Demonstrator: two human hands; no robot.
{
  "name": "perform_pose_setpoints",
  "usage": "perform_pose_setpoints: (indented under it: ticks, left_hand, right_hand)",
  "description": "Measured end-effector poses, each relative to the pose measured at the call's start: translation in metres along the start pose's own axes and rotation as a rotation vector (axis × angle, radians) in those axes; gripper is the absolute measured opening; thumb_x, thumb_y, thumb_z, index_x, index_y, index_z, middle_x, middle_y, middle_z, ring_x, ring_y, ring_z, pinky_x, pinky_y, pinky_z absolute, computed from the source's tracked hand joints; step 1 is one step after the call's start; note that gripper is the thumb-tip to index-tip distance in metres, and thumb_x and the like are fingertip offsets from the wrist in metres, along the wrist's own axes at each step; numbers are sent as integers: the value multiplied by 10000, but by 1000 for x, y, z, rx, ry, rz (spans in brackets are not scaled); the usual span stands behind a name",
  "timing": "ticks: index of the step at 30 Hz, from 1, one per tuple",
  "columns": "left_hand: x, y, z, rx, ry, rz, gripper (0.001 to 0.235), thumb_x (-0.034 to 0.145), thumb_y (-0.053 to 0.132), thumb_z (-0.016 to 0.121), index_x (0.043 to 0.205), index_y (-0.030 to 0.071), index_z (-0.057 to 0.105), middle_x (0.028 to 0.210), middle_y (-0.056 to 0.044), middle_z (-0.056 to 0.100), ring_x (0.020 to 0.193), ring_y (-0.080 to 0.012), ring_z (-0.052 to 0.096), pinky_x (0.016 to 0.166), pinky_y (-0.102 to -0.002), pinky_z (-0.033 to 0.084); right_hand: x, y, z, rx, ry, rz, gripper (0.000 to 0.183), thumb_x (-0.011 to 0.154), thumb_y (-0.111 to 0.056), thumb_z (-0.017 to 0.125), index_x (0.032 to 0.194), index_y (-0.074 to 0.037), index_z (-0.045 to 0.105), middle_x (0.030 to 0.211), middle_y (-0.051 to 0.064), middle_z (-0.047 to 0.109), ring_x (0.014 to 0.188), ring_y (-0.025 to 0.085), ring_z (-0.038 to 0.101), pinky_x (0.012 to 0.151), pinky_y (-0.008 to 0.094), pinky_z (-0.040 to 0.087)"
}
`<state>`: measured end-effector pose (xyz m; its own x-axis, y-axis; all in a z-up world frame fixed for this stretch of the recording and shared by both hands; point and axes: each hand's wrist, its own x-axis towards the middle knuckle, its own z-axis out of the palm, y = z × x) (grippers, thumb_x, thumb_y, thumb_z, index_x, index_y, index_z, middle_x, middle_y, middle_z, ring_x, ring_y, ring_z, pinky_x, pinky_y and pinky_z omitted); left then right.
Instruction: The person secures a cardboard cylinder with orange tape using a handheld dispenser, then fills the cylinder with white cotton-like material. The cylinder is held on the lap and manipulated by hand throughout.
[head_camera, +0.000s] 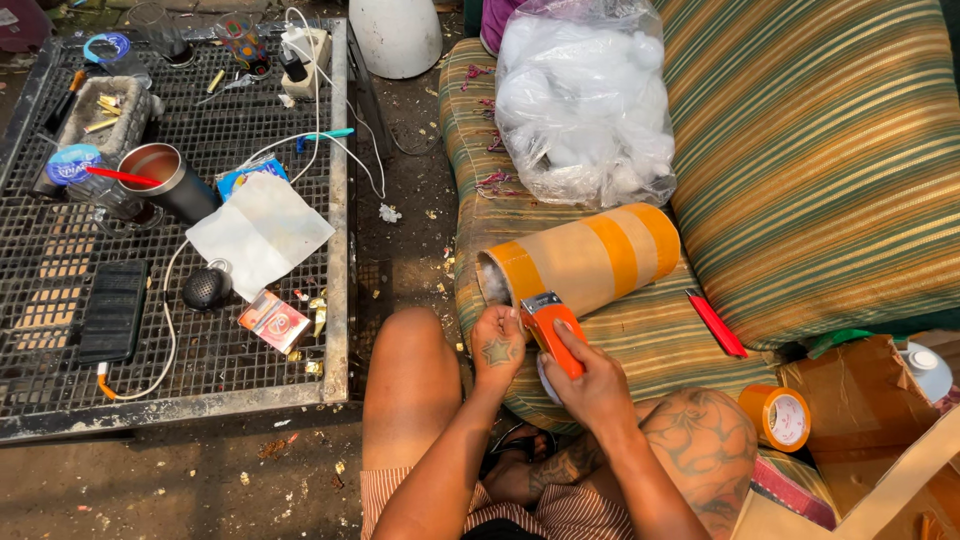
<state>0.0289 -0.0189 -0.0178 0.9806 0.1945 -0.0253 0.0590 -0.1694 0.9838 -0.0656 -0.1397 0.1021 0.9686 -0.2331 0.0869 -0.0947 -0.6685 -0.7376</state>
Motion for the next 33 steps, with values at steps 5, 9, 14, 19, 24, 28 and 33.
perform_pose_setpoints:
  ticks: [5,9,14,19,24,28,33]
  left_hand:
    - [14,-15,8,-135,-54,-76,207,978,152,629,876,-21,680,666,-64,681,562,-122,599,547,-290,477]
    - [9,-24,13,-291,-66,-135,192,997,147,619,919,-16,684,699,-41,673,566,-92,563,522,-260,443]
    - [-1,-11,4,-578,-89,-422,210,1017,166,620,924,-17,664,685,-64,650,499,-103,532,460,-246,417]
    - [17,28,-12,-558,-50,-481,328,1018,298,641,975,-27,642,773,-85,665,553,-124,579,493,-273,445]
    - [47,61,-10,42,-13,-81,402,911,353,752,995,-34,686,878,-133,760,753,-202,716,718,-346,550]
    - [69,67,-7,-104,-7,-137,337,885,311,745,958,-18,736,869,-122,777,736,-220,718,715,-369,556]
    - [99,63,-4,-141,16,-389,312,896,292,741,990,-2,695,849,-157,735,643,-279,654,549,-436,472]
  right_hand:
    - [-25,17,4,27,22,14,537,787,-276,801,1290,-113,709,1026,240,754,915,340,752,836,380,567]
    - [-36,23,1,52,51,5,528,780,-281,808,1265,-93,713,1027,241,753,914,329,768,824,368,579]
    - [-31,12,-28,57,-41,6,545,771,-299,806,1270,-104,708,1050,236,754,923,319,779,822,364,588]
    - [-2,-14,-42,-40,-175,95,567,771,-343,799,1305,-179,702,1015,238,751,926,339,760,825,384,575]
    - [20,-39,-38,-102,-203,107,559,790,-372,780,1323,-229,694,1001,239,749,928,363,747,810,399,580]
    - [30,-44,-31,-53,-169,93,555,796,-373,769,1323,-220,693,970,248,747,905,349,765,813,391,584]
    - [34,-29,-8,53,-62,-24,540,806,-334,779,1304,-144,697,1006,249,748,924,338,771,816,384,584]
